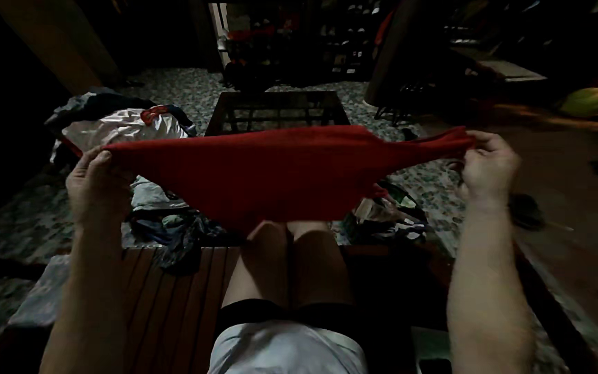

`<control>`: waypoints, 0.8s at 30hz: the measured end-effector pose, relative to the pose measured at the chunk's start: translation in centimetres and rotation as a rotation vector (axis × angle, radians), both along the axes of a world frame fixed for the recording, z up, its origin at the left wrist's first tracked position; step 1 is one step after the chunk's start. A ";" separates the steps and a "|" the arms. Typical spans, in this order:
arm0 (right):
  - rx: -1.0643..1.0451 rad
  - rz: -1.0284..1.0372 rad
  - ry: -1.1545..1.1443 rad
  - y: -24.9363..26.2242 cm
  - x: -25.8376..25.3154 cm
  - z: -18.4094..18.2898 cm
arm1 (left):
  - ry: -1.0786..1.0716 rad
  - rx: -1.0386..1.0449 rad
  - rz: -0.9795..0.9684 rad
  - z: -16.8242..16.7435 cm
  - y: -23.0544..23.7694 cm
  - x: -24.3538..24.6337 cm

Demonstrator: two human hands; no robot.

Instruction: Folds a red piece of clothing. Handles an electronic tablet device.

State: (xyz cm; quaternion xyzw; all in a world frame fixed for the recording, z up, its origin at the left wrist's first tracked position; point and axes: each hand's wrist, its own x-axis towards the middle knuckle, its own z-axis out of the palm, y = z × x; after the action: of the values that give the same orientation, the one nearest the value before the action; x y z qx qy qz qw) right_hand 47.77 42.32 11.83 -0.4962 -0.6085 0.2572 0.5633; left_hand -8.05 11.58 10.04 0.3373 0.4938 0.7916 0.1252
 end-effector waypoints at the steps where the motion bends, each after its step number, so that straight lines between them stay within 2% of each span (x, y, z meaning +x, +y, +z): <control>1: -0.038 0.054 0.068 -1.1 0.6 0.0 | 0.031 0.021 -0.002 -0.2 -0.9 0.6; 4: -0.088 0.165 0.086 -4.2 4.6 -2.4 | 0.142 0.020 -0.020 -2.9 -5.5 1.6; 7: 0.037 0.103 -0.050 -8.5 7.6 -3.5 | 0.205 -0.006 -0.049 -4.7 -11.0 1.8; 9: 0.129 0.086 -0.044 -11.2 8.7 -3.4 | 0.212 -0.036 -0.090 -4.8 -13.9 1.0; 12: 0.138 0.121 -0.017 -12.9 9.4 -3.6 | 0.095 -0.157 -0.018 -2.8 -13.1 2.2; 14: 0.067 0.147 -0.014 -12.2 9.2 -5.4 | -0.020 -0.292 0.027 -3.5 -10.1 3.5; 16: -0.115 0.164 -0.032 -10.8 8.5 -8.3 | -0.184 -0.462 -0.018 -7.8 -6.5 4.0; 18: -0.360 0.151 -0.058 -9.3 7.3 -12.0 | -0.397 -0.604 -0.260 -15.0 -3.7 3.4; 22: -0.784 0.200 -0.017 -6.6 7.3 -20.6 | -0.488 -1.028 -0.619 -26.3 -4.2 8.4; 24: -0.923 0.163 0.133 -6.4 7.3 -23.2 | -0.558 -1.119 -0.634 -28.7 -4.5 9.4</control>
State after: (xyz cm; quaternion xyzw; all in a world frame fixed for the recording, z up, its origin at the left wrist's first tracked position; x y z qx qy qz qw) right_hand 55.08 35.95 -11.38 -0.6279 -0.4301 0.5753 0.2997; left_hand 1.36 7.12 -18.65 0.1343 0.6545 0.4008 0.6269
